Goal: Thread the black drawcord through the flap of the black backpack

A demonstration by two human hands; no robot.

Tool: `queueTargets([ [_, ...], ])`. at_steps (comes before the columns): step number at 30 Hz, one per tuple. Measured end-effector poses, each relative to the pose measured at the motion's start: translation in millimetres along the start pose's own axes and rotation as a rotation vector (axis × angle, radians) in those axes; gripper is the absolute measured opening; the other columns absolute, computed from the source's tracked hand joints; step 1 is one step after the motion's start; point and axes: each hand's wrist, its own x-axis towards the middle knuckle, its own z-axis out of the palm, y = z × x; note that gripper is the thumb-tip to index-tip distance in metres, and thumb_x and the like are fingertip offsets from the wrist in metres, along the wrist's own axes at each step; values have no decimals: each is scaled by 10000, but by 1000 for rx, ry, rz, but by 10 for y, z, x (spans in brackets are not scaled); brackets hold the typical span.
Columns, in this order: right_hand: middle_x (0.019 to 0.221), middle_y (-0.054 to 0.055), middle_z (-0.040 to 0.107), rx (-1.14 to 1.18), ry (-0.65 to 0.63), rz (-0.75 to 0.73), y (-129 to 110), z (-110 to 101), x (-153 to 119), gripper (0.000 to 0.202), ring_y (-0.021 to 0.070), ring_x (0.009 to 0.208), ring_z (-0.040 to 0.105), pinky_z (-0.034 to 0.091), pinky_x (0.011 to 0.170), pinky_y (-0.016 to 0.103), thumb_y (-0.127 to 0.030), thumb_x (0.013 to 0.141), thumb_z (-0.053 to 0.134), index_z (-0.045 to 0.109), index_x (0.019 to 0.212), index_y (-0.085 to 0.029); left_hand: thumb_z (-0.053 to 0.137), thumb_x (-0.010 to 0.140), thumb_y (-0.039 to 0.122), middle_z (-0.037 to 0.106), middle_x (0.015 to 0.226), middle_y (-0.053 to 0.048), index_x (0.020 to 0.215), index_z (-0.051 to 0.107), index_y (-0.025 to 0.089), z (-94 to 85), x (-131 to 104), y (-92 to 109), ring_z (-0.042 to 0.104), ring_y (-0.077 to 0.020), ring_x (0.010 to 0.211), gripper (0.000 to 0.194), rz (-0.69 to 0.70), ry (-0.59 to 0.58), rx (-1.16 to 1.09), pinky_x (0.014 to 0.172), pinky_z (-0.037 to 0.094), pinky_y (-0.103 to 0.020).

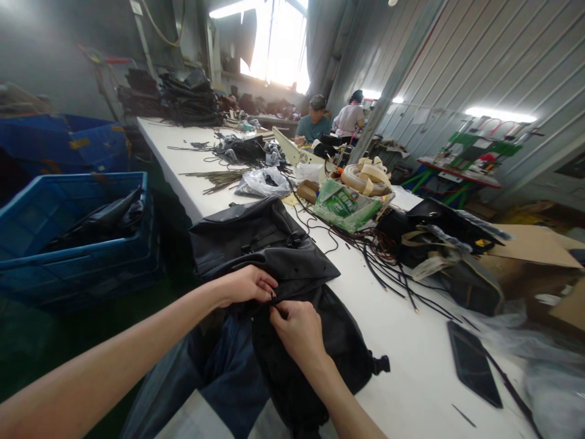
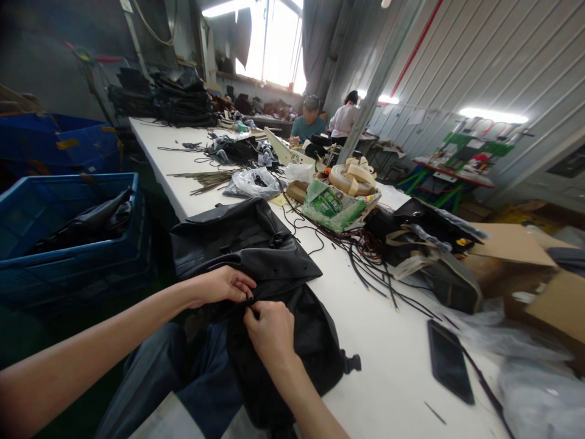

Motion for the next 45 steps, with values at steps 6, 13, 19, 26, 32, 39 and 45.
queueTargets([
  [6,778,56,829,31,-25,-5,-2,-12,-35,325,179,695,728,282,616,327,-290,1027,690,828,735,-253,781,724,301,826,865,-82,940,875,146,215,98,-120,705,-234,807,282,43,119,81,798,534,-360],
  [13,883,39,750,114,135,-34,517,-462,-104,261,206,810,699,456,757,310,-345,1063,666,880,941,-257,557,930,319,785,805,-51,816,719,200,424,42,73,648,-209,730,232,140,206,218,718,454,-334],
  [19,955,33,826,-27,192,207,959,-569,-107,255,240,912,757,493,801,323,-353,1066,675,885,1201,-298,546,958,306,727,717,-30,860,689,208,512,151,114,673,-210,678,199,189,182,284,698,486,-325],
  [26,1043,74,816,-94,203,171,912,-352,36,267,253,954,746,475,771,326,-249,1067,641,896,1146,-269,423,1039,321,769,980,-114,1092,717,198,716,317,259,781,-299,931,324,266,235,405,914,582,-423],
  [32,1088,70,831,-16,222,114,962,-317,157,331,240,994,763,530,880,309,-191,1077,601,858,1281,-228,891,768,426,799,1115,-232,1107,789,175,866,384,270,739,-493,1115,433,277,211,561,1056,537,-567],
  [39,1252,35,858,55,223,79,937,-332,281,374,233,1122,798,565,985,292,-171,1057,632,831,1348,-297,618,912,224,846,1160,-141,1126,848,214,674,685,138,754,-373,1171,315,306,110,436,1092,523,-456],
  [45,1058,25,892,59,272,141,919,-367,383,184,267,1012,824,561,857,315,-273,1025,722,901,1047,-310,581,804,215,839,959,-61,1089,871,159,541,842,119,732,-284,893,410,237,33,243,853,552,-377],
])
